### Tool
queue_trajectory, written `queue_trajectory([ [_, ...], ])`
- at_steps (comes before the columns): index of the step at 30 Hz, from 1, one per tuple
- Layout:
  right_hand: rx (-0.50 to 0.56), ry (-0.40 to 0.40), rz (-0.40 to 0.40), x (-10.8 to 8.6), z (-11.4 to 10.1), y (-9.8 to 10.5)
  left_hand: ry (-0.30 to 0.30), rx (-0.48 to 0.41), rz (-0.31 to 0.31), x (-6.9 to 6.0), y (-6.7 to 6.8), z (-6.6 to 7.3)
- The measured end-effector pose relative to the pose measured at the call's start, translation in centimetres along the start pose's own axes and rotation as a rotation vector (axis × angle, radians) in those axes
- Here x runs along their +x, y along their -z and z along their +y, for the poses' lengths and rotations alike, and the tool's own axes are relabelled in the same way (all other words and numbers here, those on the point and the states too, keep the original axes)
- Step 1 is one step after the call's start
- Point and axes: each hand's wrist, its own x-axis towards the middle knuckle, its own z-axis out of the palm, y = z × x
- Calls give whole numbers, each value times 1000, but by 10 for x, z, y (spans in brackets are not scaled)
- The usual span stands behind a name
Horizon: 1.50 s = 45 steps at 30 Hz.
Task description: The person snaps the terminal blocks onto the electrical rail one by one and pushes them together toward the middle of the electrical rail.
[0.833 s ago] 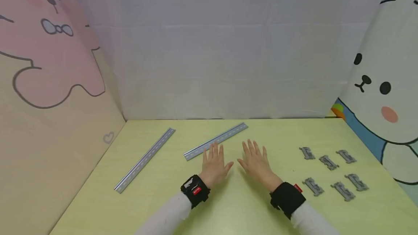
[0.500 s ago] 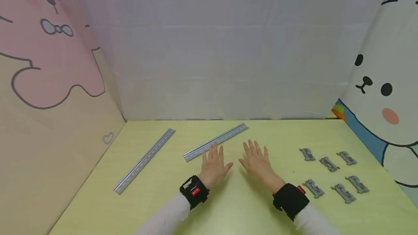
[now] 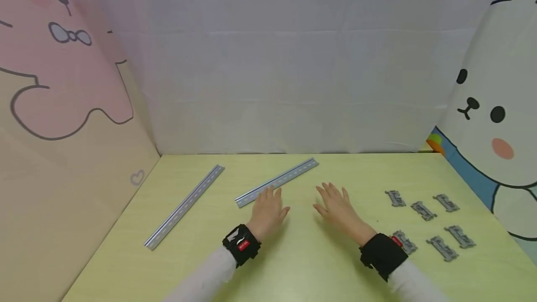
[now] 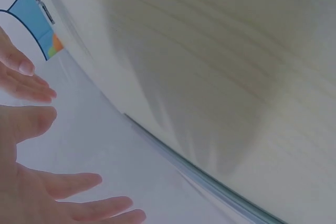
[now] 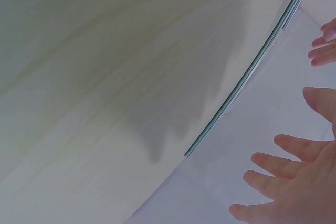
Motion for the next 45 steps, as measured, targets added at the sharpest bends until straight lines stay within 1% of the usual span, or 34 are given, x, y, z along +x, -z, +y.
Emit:
queue_trajectory([
  [6, -10, 13, -24, -2, 6, 1, -15, -36, 14, -3, 3, -14],
  [10, -22, 16, -35, -1, 10, 3, -40, -14, 43, -4, 5, -27],
  [15, -36, 20, -43, 1, 18, 8, -50, 33, 88, 1, 5, -44],
  [18, -35, 35, -33, 2, 24, 10, -59, 47, 117, 6, 3, -55],
  [20, -25, 47, -29, 2, 27, 12, -59, 40, 124, 9, 0, -62],
  [23, 5, 45, -44, 2, 29, 15, -42, 19, 101, 12, -3, -70],
  [26, 29, 31, -82, 1, 29, 17, -16, 4, 67, 14, -6, -77],
  [30, 34, 22, -108, 0, 29, 19, -10, 6, 44, 17, -10, -83],
  [38, 18, 39, -90, -2, 32, 20, 45, -64, -32, 25, -15, -87],
  [42, 10, 42, -79, -4, 33, 20, 50, -96, -53, 28, -16, -88],
  [45, 9, 45, -76, -5, 34, 20, 38, -119, -57, 28, -16, -89],
])
